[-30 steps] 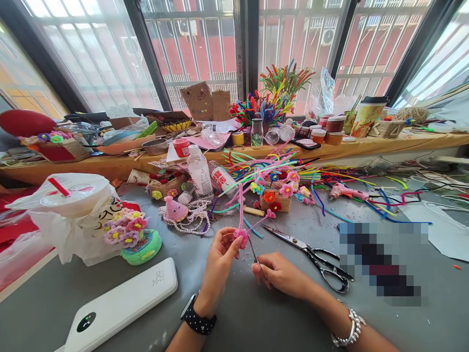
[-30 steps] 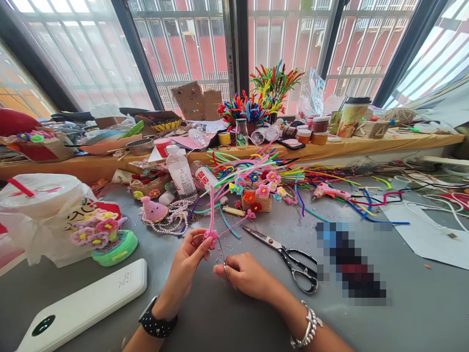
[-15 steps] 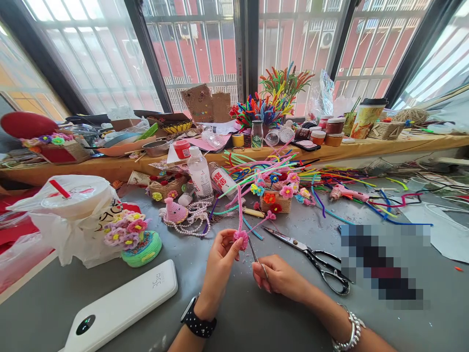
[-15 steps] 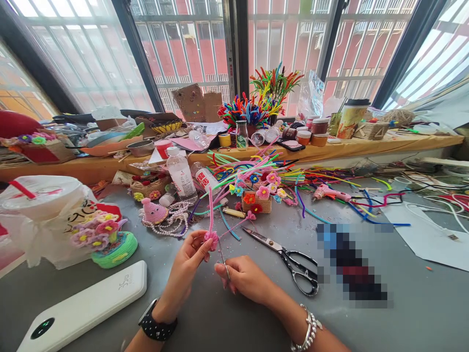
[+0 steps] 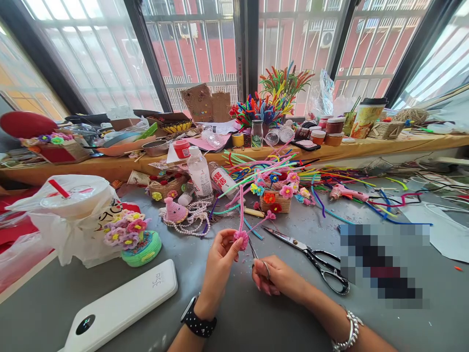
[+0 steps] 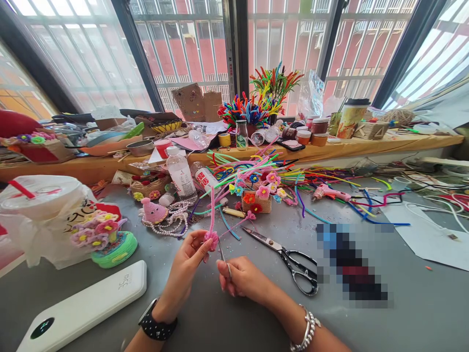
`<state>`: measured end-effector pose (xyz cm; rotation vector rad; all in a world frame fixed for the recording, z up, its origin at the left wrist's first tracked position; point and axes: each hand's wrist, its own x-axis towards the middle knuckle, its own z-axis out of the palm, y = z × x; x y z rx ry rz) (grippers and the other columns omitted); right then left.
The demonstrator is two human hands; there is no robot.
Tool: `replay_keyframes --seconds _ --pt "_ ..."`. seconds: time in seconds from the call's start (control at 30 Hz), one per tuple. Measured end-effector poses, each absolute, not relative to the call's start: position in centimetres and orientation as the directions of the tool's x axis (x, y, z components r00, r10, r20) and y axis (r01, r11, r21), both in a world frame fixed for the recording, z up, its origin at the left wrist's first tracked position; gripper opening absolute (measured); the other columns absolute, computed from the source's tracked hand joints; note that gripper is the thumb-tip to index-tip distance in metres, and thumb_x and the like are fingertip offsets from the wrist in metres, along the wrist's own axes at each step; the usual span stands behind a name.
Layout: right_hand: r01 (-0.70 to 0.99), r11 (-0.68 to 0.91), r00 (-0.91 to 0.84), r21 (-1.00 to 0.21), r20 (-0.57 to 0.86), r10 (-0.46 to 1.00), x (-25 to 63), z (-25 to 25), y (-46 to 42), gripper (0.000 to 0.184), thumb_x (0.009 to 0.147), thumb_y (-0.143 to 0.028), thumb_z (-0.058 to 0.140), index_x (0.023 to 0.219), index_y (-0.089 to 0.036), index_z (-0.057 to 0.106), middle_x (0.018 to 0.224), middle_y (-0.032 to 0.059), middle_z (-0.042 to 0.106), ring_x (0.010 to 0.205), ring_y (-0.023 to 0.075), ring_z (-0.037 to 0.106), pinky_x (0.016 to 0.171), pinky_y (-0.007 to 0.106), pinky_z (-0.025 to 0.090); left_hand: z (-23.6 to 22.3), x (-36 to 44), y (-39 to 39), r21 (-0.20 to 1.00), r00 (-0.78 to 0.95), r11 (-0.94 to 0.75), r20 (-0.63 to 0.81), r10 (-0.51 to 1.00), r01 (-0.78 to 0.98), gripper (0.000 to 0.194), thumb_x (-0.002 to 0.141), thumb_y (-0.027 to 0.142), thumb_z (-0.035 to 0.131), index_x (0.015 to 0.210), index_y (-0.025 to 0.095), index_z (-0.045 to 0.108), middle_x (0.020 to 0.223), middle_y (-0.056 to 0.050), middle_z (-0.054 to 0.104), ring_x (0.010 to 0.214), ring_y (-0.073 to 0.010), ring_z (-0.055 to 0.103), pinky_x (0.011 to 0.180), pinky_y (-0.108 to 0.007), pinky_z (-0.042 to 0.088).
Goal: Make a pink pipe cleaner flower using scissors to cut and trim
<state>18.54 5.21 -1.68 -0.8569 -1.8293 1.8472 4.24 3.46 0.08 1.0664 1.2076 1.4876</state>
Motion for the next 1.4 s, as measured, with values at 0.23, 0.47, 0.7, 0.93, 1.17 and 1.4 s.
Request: replay_keyframes --seconds 0.23,0.47,0.7,0.93,1.17,1.4 --pt "0.113 -0.125 -0.718 -0.986 -0.168 0.675 18.54 -1.40 5.23 0.057 0.067 -0.069 0.036 0.050 -0.015 0.045 0.035 -0.0071 0.035 0.030 0.0032 0.023 0.032 0.017 0.017 0.07 4.16 3.63 0.984 -0.257 -0.104 0.064 0.964 -0.142 0.024 0.067 0.027 0.062 0.085 0.016 0.051 0.069 0.000 0.058 0.061 -0.0116 0.053 0.049 -0.020 0.038" --pt "0.141 -0.019 -0.623 -0.990 -0.104 0.775 18.45 -1.60 5.34 0.056 0.066 -0.069 0.039 0.048 -0.016 0.041 0.037 -0.0067 0.033 0.033 0.0045 0.027 0.034 0.018 0.019 0.38 4.27 3.54 0.979 -0.272 -0.107 0.056 0.961 -0.176 0.022 0.068 0.026 0.062 0.086 0.018 0.052 0.070 0.001 0.059 0.062 -0.0104 0.052 0.053 -0.019 0.040" --pt "0.201 0.084 -0.654 -0.976 -0.070 0.753 18.72 -1.74 5.34 0.056 0.076 -0.064 0.027 0.058 -0.015 0.046 0.044 -0.0054 0.038 0.038 0.0053 0.031 0.039 0.017 0.025 0.90 4.33 3.19 0.982 -0.235 -0.060 0.017 0.972 -0.177 0.026 0.067 0.029 0.061 0.090 0.018 0.059 0.075 -0.001 0.061 0.064 -0.0125 0.054 0.059 -0.023 0.046" --pt "0.193 0.128 -0.718 -0.973 -0.051 0.694 19.19 -1.73 5.45 0.053 0.078 -0.059 0.031 0.059 -0.014 0.049 0.045 -0.0051 0.039 0.040 0.0053 0.033 0.041 0.017 0.026 0.65 4.37 3.32 0.980 -0.245 -0.084 0.037 0.969 -0.183 0.027 0.066 0.027 0.063 0.090 0.018 0.055 0.076 -0.001 0.062 0.065 -0.0124 0.056 0.055 -0.021 0.045" --pt "0.160 0.108 -0.722 -0.981 -0.042 0.690 19.21 -1.59 5.48 0.053 0.078 -0.060 0.031 0.057 -0.014 0.047 0.043 -0.0054 0.037 0.039 0.0053 0.032 0.039 0.016 0.025 0.37 4.26 3.43 0.975 -0.255 -0.109 0.057 0.965 -0.195 0.026 0.067 0.025 0.063 0.088 0.017 0.050 0.072 0.000 0.061 0.061 -0.0105 0.054 0.052 -0.020 0.042" --pt "0.134 0.083 -0.714 -0.988 -0.038 0.699 19.10 -1.21 5.45 0.050 0.077 -0.058 0.035 0.055 -0.014 0.045 0.043 -0.0058 0.037 0.038 0.0045 0.031 0.038 0.016 0.025 0.41 4.27 3.44 0.975 -0.255 -0.103 0.051 0.966 -0.197 0.026 0.067 0.025 0.063 0.087 0.017 0.049 0.072 0.001 0.060 0.061 -0.0104 0.055 0.052 -0.019 0.042"
